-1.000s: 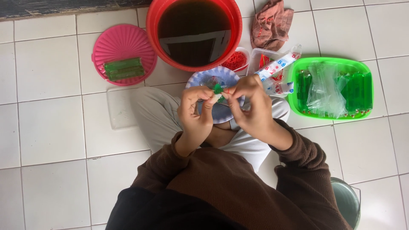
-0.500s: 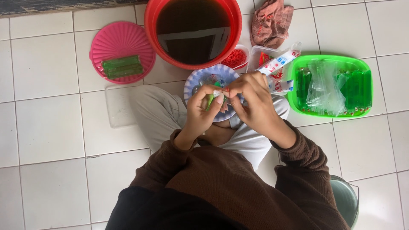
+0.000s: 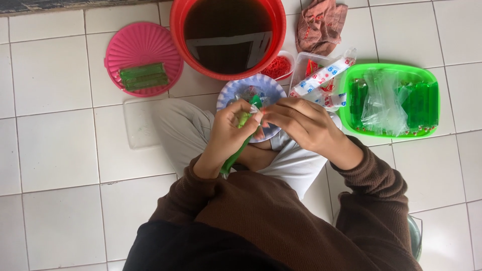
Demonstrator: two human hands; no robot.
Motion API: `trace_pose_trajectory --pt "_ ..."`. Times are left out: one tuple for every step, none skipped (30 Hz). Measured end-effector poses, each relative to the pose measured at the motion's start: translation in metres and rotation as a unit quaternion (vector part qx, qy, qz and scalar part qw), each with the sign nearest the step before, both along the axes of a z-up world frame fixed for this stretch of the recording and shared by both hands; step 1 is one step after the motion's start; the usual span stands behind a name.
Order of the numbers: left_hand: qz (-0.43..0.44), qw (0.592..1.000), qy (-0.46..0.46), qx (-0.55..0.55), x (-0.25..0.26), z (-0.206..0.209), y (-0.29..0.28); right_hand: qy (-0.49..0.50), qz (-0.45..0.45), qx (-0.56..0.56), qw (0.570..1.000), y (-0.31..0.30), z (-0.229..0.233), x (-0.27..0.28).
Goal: Filling small plastic tubes with liquid using a ladle and funnel, then sealing them by tying a knot.
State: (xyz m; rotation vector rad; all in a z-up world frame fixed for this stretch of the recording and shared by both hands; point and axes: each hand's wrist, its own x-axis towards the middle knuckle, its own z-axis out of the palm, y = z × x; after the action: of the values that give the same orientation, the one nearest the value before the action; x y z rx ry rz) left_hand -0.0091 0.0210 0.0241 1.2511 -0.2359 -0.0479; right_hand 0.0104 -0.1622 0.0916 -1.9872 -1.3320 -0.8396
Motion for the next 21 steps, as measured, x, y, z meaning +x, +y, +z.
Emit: trace_pose_trajectory --pt "0.000 1.000 -0.003 0.000 0.002 0.008 0.002 -0.003 0.000 0.000 1.000 -0.002 0.001 0.002" --pt "-0.044 0.999 0.021 -0.025 0.001 0.016 0.003 -0.002 0.000 -0.017 1.000 -0.005 0.002 0.001" --pt "-0.088 0.994 0.044 -0.050 0.000 0.023 0.004 -0.001 0.000 -0.035 0.999 -0.007 0.003 0.000" --pt "-0.087 0.994 0.045 -0.050 -0.003 0.031 0.006 0.000 0.001 -0.035 0.999 -0.011 0.000 0.002" --pt "-0.099 0.993 0.063 -0.030 -0.006 0.039 0.008 0.026 0.011 -0.055 0.998 -0.014 -0.004 0.004" --pt "-0.114 0.990 0.078 -0.010 -0.006 0.046 0.008 0.050 0.018 -0.077 0.996 -0.019 -0.007 0.007" --pt "-0.115 0.990 0.076 -0.010 -0.003 0.041 0.007 0.048 0.017 -0.077 0.996 -0.020 0.003 0.012" --pt "-0.135 0.987 0.085 -0.035 -0.002 0.036 0.006 0.102 0.041 -0.101 0.989 -0.022 0.013 0.015" --pt "-0.154 0.982 0.094 -0.060 -0.001 0.030 0.005 0.155 0.064 -0.124 0.978 -0.023 0.023 0.017" --pt "-0.156 0.981 0.095 -0.059 -0.001 0.030 0.005 0.156 0.062 -0.123 0.978 -0.023 0.028 0.018" --pt "-0.166 0.979 0.095 -0.069 -0.001 0.030 0.005 0.197 0.084 -0.130 0.968 -0.022 0.033 0.020" --pt "-0.174 0.977 0.094 -0.079 -0.001 0.030 0.006 0.236 0.107 -0.137 0.956 -0.021 0.038 0.021" --pt "-0.175 0.977 0.094 -0.078 0.000 0.031 0.007 0.236 0.106 -0.137 0.956 -0.020 0.036 0.022" --pt "-0.187 0.974 0.093 -0.085 0.001 0.032 0.008 0.255 0.108 -0.126 0.953 -0.020 0.034 0.024" --pt "-0.198 0.971 0.092 -0.092 0.001 0.034 0.010 0.275 0.111 -0.114 0.948 -0.019 0.032 0.026" --pt "-0.199 0.971 0.092 -0.092 0.002 0.036 0.010 0.275 0.110 -0.114 0.948 -0.019 0.028 0.027" --pt "-0.205 0.969 0.093 -0.097 0.002 0.038 0.011 0.255 0.116 -0.100 0.955 -0.019 0.024 0.027" --pt "-0.210 0.968 0.094 -0.101 0.001 0.039 0.012 0.235 0.122 -0.087 0.960 -0.018 0.020 0.028" --pt "-0.209 0.968 0.094 -0.101 0.000 0.037 0.012 0.235 0.123 -0.086 0.960 -0.019 0.017 0.028" --pt "-0.202 0.972 0.084 -0.089 0.000 0.034 0.012 0.214 0.107 -0.088 0.967 -0.019 0.015 0.029" --pt "-0.196 0.975 0.074 -0.076 0.001 0.032 0.011 0.193 0.092 -0.089 0.973 -0.019 0.013 0.030"
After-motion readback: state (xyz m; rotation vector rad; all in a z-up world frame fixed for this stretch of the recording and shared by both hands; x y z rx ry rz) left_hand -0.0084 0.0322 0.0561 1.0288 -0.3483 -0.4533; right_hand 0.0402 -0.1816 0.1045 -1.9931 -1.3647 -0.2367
